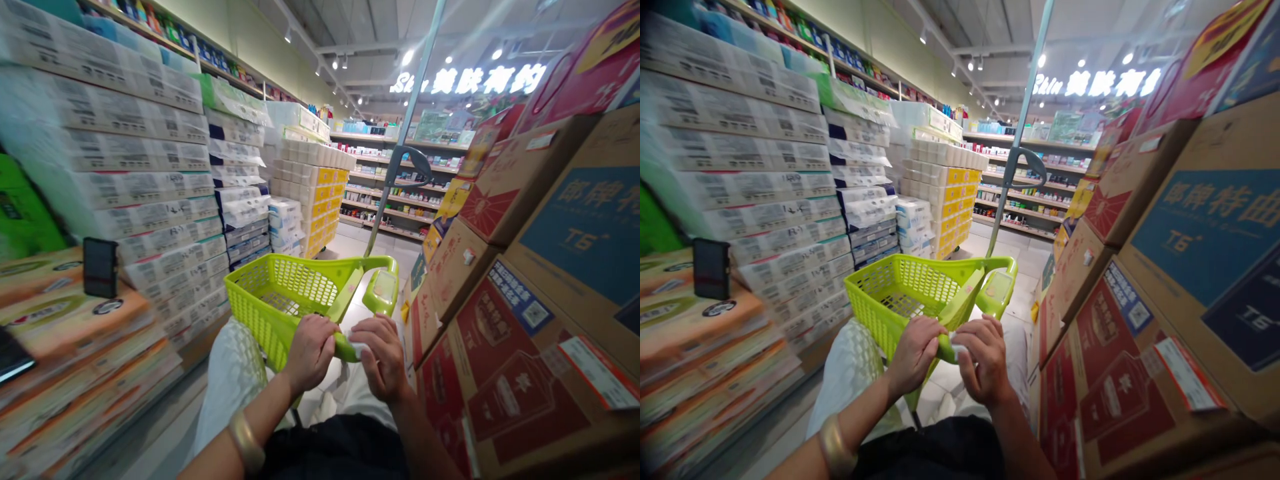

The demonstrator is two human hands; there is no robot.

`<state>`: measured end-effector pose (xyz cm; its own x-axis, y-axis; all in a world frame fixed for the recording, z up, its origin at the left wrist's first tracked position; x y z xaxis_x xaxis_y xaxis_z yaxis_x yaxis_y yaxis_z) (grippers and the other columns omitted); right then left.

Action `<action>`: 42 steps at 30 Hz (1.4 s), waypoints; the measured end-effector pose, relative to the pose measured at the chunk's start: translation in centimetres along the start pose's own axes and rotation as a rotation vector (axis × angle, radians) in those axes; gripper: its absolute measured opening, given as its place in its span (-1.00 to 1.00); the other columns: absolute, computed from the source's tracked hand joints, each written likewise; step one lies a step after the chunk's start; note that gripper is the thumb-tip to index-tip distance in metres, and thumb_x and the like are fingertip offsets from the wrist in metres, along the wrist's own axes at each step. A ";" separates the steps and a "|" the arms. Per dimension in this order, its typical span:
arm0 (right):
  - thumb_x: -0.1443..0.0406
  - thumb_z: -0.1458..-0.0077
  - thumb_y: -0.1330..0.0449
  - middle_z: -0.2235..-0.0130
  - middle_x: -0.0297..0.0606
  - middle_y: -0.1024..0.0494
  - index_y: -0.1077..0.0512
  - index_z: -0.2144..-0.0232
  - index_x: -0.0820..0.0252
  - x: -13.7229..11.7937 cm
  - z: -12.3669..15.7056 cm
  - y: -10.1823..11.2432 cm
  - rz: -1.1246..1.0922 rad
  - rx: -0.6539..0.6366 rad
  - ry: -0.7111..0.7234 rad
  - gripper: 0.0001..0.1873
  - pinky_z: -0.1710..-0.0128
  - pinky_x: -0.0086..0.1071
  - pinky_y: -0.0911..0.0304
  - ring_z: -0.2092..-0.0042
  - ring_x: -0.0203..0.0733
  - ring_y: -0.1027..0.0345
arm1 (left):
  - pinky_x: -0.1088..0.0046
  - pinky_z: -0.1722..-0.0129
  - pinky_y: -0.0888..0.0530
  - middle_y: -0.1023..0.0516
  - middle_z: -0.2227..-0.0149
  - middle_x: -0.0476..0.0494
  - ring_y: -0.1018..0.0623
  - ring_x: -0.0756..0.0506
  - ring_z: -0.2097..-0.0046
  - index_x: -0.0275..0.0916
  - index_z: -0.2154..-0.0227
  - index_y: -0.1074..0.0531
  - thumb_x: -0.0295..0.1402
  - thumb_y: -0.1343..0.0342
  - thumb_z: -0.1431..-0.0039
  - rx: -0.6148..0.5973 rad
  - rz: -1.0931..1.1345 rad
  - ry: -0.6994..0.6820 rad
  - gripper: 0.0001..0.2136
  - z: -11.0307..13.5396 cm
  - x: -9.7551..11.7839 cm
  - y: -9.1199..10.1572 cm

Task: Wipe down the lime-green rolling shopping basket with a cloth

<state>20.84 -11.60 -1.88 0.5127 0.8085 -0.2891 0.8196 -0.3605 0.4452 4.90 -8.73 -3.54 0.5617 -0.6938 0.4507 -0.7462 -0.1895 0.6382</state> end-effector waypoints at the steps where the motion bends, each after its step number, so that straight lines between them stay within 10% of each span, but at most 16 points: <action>1: 0.32 -0.17 0.01 0.28 -0.28 -0.52 -0.48 0.31 0.11 1.0 0.0 0.2 -0.014 0.049 -0.042 -0.75 -0.04 -0.12 -0.14 0.17 -0.15 -0.40 | 0.25 0.16 -0.30 -0.44 0.42 -0.11 -0.37 -0.12 0.29 -0.20 0.41 -0.40 -0.33 0.25 -0.22 -0.008 0.005 0.003 -0.70 -0.1 0.0 0.0; 6: 0.31 -0.22 0.04 0.22 -0.19 -0.50 -0.51 0.35 0.16 3.7 0.2 0.4 -0.085 0.262 -0.239 -0.70 0.01 -0.13 -0.23 0.08 -0.10 -0.36 | 0.25 0.16 -0.29 -0.44 0.43 -0.10 -0.39 -0.11 0.31 -0.21 0.43 -0.40 -0.32 0.25 -0.22 -0.049 0.004 0.018 -0.69 -0.8 -0.2 -0.4; 18: 0.36 -0.22 0.02 0.30 -0.24 -0.44 -0.45 0.35 0.16 2.9 0.0 -1.5 0.120 0.270 -0.165 -0.75 -0.09 -0.08 -0.11 0.14 -0.15 -0.32 | 0.28 0.12 -0.24 -0.49 0.38 -0.07 -0.42 -0.09 0.26 -0.21 0.39 -0.41 -0.31 0.20 -0.23 -0.131 -0.051 0.046 -0.72 -3.6 -1.5 -2.5; 42: 0.29 -0.30 0.07 0.20 -0.24 -0.49 -0.46 0.21 0.14 7.1 -3.1 -4.3 0.127 0.000 -0.056 -0.71 -0.14 -0.14 -0.06 0.09 -0.18 -0.33 | 0.37 0.25 -0.27 -0.46 0.51 -0.09 -0.41 -0.08 0.36 -0.21 0.59 -0.34 -0.26 0.28 -0.22 -0.010 -0.073 0.173 -0.62 -6.1 -7.7 -0.6</action>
<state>20.21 -2.87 -3.24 0.6256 0.7291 -0.2775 0.7473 -0.4580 0.4815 3.16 0.96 -3.58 0.6678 -0.5487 0.5029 -0.6981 -0.2274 0.6789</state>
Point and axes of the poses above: each hand's wrist, its own z-axis away from the middle knuckle, its own y-axis out of the back of the hand, x = y × z, the point moved 3 cm from there along -z, towards the middle knuckle
